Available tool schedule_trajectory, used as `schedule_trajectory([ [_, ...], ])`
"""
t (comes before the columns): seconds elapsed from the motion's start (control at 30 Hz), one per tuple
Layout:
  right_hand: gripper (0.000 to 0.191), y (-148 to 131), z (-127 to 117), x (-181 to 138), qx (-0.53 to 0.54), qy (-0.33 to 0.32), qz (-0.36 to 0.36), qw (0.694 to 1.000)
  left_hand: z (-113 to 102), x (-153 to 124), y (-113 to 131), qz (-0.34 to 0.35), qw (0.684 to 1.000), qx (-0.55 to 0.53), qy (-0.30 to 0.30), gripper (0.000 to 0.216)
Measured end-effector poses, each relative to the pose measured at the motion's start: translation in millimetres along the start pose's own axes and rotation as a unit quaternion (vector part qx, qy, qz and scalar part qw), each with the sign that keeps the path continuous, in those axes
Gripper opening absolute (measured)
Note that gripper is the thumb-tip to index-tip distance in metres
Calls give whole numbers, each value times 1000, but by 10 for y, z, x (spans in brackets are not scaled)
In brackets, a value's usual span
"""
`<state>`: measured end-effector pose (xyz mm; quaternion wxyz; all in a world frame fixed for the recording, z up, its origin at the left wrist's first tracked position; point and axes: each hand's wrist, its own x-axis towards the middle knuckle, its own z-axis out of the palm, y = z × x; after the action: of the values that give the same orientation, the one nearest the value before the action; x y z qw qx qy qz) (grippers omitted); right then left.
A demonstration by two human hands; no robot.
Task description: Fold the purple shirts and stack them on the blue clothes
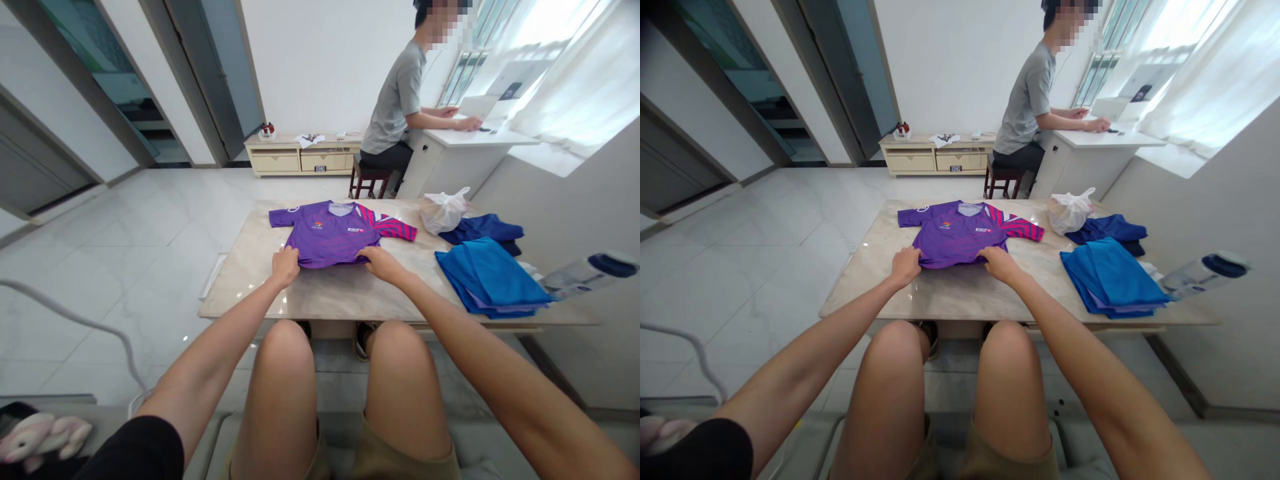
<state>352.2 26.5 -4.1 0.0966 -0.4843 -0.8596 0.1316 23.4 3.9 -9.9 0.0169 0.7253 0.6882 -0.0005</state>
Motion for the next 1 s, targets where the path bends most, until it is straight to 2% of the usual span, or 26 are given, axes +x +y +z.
schedule_trajectory([
  [0.13,45,-93,-219,-67,-92,-93,57,990,-261,-194,-70,15,999,30,-2,44],
  [0.27,42,-155,-154,-271,-129,-151,104,975,-289,-410,-81,71,994,79,-17,44],
  [0.47,44,-39,-47,-527,-138,-158,127,969,-155,-630,-211,126,984,105,-67,34],
  [0.7,39,136,-146,-480,-117,-121,111,979,-109,-543,-293,108,983,108,-106,38],
  [0.77,28,163,-99,-493,-70,-169,124,975,-66,-523,-302,101,980,103,-136,32],
  [0.87,10,207,27,-584,5,-297,143,944,13,-533,-304,99,967,89,-218,18],
  [0.93,14,255,104,-648,62,-367,149,916,50,-546,-289,102,957,77,-261,13],
  [1.0,18,316,150,-668,116,-385,134,906,62,-544,-252,106,956,66,-264,17],
])
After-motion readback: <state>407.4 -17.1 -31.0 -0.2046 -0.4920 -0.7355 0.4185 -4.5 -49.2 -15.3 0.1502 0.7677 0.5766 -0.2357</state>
